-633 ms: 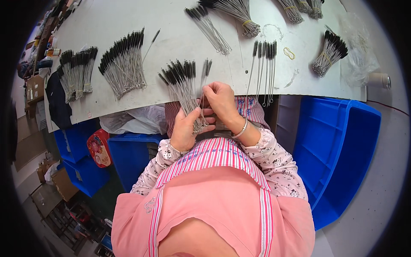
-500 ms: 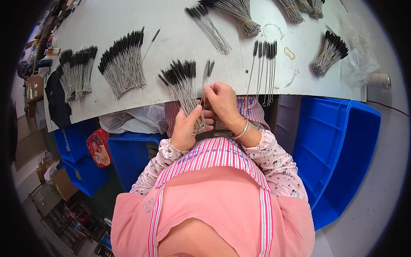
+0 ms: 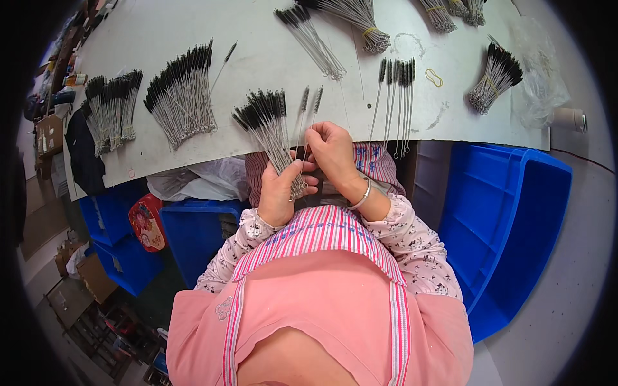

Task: The person sorts and bundles small metal wire brushes at a workbench. They pick up individual brushes, align them into groups, and place the bundles on the table. The person also moves a blue bin and places a bundle of brushes into it.

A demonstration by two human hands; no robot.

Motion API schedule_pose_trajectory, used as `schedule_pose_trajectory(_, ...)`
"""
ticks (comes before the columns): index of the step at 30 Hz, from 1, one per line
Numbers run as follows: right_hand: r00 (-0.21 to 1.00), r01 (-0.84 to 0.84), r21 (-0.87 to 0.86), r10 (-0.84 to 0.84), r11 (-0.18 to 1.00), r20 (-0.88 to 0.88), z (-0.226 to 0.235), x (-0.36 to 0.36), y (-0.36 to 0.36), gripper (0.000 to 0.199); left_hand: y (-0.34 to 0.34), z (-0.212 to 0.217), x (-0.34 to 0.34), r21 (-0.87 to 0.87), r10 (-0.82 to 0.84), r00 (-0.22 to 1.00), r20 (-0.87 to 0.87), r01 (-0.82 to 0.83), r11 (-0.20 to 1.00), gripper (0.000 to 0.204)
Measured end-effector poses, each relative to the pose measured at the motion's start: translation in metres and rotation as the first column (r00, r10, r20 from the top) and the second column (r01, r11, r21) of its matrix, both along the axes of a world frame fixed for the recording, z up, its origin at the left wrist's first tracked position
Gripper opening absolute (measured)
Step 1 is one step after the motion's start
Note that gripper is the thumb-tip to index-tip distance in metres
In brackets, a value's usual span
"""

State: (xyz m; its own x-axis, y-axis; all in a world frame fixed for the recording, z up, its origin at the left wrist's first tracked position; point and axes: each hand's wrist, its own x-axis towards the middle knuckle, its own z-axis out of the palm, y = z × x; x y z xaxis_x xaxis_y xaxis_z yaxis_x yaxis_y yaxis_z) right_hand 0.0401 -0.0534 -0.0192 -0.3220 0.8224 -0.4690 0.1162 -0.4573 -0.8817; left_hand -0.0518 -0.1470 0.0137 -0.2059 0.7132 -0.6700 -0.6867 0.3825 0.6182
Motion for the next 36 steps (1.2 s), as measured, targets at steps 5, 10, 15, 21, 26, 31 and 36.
schedule_pose_trajectory(5, 0.995, -0.063, -0.059, 0.058, 0.996, -0.076, 0.0, -0.005, 0.004, 0.023, 0.002, 0.01, -0.001, -0.015, -0.016, 0.994, 0.111, 0.018, 1.0, 0.022)
schedule_pose_trajectory(10, 0.985, -0.053, -0.332, -0.005, 0.942, -0.174, 0.02, -0.008, 0.013, 0.023, 0.008, 0.023, -0.007, -0.005, -0.013, 0.978, 0.209, 0.015, 1.0, 0.024)
schedule_pose_trajectory(15, 0.981, -0.052, -0.423, -0.032, 0.904, -0.191, 0.024, -0.012, 0.014, 0.023, 0.008, 0.026, -0.007, 0.004, -0.024, 0.975, 0.223, 0.024, 1.0, 0.024)
schedule_pose_trajectory(21, 0.98, -0.1, -0.346, 0.033, 0.933, -0.195, 0.007, -0.008, 0.012, 0.018, 0.005, 0.021, -0.004, -0.012, -0.012, 0.988, 0.151, 0.014, 1.0, 0.024)
schedule_pose_trajectory(26, 0.981, -0.074, -0.285, 0.018, 0.956, -0.195, 0.005, -0.008, 0.01, 0.016, 0.005, 0.019, -0.003, -0.011, 0.002, 0.992, 0.125, 0.0, 1.0, 0.024)
schedule_pose_trajectory(31, 0.982, -0.022, -0.354, -0.046, 0.935, -0.183, 0.016, -0.01, 0.008, 0.018, 0.004, 0.017, 0.0, -0.023, 0.014, 0.995, 0.103, -0.012, 1.0, 0.025)
schedule_pose_trajectory(36, 0.982, -0.024, -0.341, -0.042, 0.94, -0.185, 0.009, -0.01, 0.008, 0.016, 0.002, 0.015, 0.0, -0.031, 0.015, 0.996, 0.09, -0.012, 0.999, 0.025)
